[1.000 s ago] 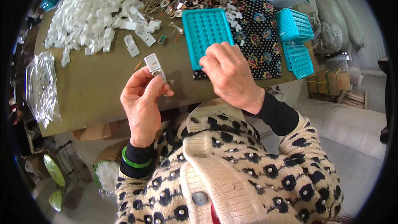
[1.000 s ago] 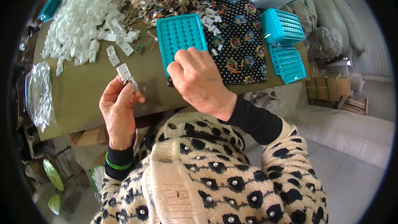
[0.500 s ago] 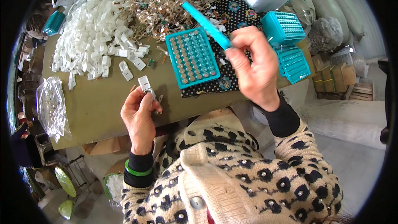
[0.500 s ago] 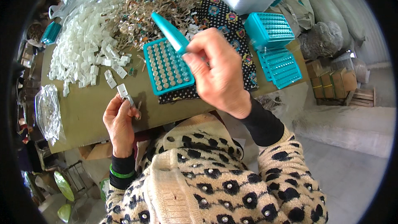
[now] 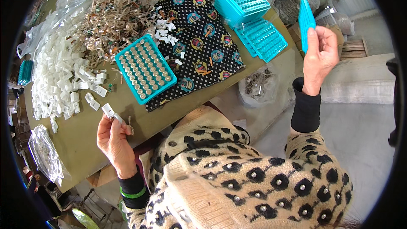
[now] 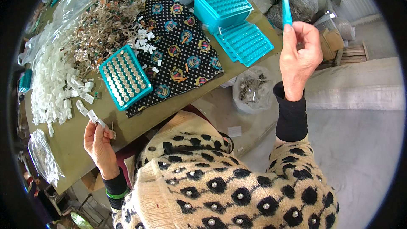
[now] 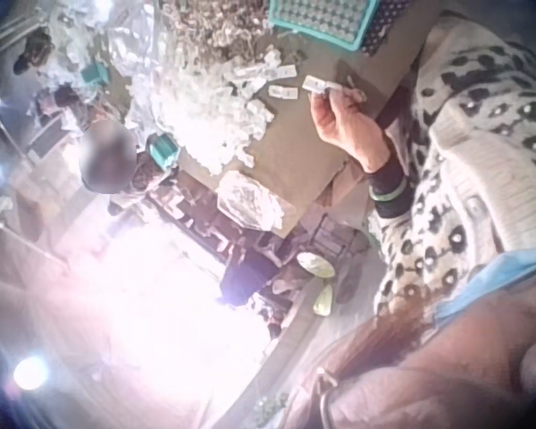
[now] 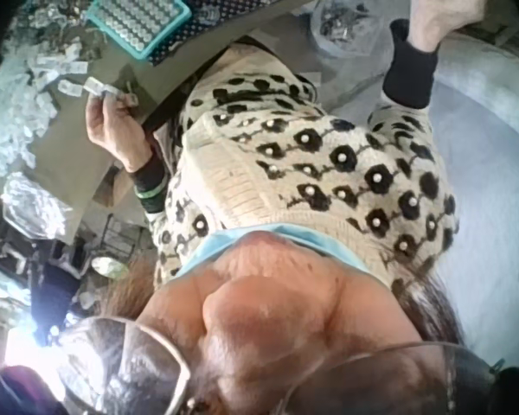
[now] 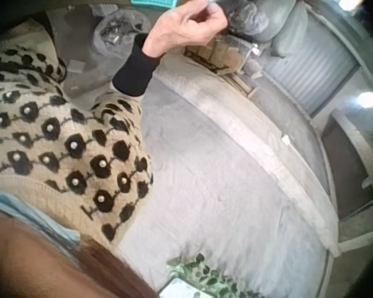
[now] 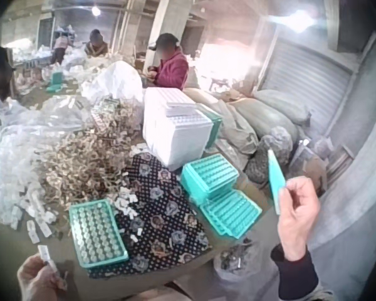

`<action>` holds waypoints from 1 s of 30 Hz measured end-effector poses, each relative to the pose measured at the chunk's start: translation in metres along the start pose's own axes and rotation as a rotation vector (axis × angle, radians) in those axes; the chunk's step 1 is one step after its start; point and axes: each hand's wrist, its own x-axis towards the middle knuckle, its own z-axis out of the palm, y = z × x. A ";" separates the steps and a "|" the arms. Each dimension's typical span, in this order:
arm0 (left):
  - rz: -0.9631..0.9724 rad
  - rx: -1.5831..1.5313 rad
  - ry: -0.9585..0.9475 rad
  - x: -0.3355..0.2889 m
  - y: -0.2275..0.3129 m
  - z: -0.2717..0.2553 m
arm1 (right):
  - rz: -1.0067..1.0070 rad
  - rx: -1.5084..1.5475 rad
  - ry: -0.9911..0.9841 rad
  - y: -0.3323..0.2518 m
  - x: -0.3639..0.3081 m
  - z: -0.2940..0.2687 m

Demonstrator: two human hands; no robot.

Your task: The person repeatedly picks small white plastic housings and metal components from a teal tray, inserts the metal parts into the housings, and places the assembled units on the table. The person handles the components by hand without visible tools.

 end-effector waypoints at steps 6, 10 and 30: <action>-0.001 -0.018 0.003 0.000 0.000 -0.001 | -0.154 -0.563 -0.447 0.034 -0.040 0.016; -0.001 -0.015 -0.005 -0.001 0.001 -0.001 | -0.179 -0.590 -0.610 0.051 -0.047 0.044; -0.061 -0.101 0.022 -0.007 0.006 -0.002 | -0.043 -0.291 -0.570 0.033 -0.033 0.055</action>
